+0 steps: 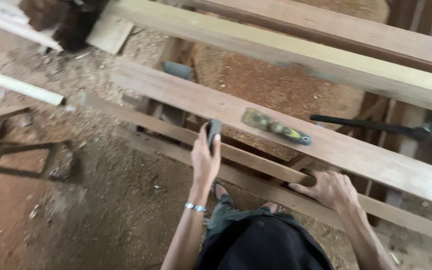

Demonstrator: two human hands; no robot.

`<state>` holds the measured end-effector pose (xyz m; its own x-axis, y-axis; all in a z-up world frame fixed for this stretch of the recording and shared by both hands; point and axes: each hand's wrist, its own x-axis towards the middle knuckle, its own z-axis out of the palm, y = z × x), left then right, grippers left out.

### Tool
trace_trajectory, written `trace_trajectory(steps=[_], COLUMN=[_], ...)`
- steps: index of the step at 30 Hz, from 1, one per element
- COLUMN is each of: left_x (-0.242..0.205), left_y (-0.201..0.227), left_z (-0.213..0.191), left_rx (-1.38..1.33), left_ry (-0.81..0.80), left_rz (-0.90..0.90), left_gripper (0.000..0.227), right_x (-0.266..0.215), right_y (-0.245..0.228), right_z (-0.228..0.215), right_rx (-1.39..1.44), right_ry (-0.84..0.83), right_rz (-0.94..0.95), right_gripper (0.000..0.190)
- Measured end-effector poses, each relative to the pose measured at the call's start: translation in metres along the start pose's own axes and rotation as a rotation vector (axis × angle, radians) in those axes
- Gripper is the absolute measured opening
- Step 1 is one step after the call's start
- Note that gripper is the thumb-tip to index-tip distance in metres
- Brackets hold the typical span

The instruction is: The person uses a hand scraper and a piece of sandpaper to smooth the surfaces and edges of several wooden planks resting on a workbench.

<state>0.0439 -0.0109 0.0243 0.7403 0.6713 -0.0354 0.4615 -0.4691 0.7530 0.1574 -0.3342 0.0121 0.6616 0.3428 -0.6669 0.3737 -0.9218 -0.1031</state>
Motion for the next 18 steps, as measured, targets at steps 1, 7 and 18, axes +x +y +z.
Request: trace_trajectory(steps=[1, 7, 18], left_x=[-0.002, -0.012, -0.012], left_y=[0.001, 0.003, 0.014], left_z=[0.0, -0.009, -0.016], left_rx=[-0.002, -0.069, 0.033], left_ry=[0.042, 0.106, 0.056], left_rz=[0.048, 0.152, 0.339], left_gripper=[0.051, 0.049, 0.061], right_x=[-0.001, -0.008, -0.007], right_y=[0.003, -0.003, -0.007], right_z=[0.003, 0.011, -0.009], right_rx=[-0.009, -0.066, 0.015], right_ry=[0.123, 0.022, 0.094], right_rz=[-0.075, 0.018, -0.034], right_gripper=[0.094, 0.103, 0.091])
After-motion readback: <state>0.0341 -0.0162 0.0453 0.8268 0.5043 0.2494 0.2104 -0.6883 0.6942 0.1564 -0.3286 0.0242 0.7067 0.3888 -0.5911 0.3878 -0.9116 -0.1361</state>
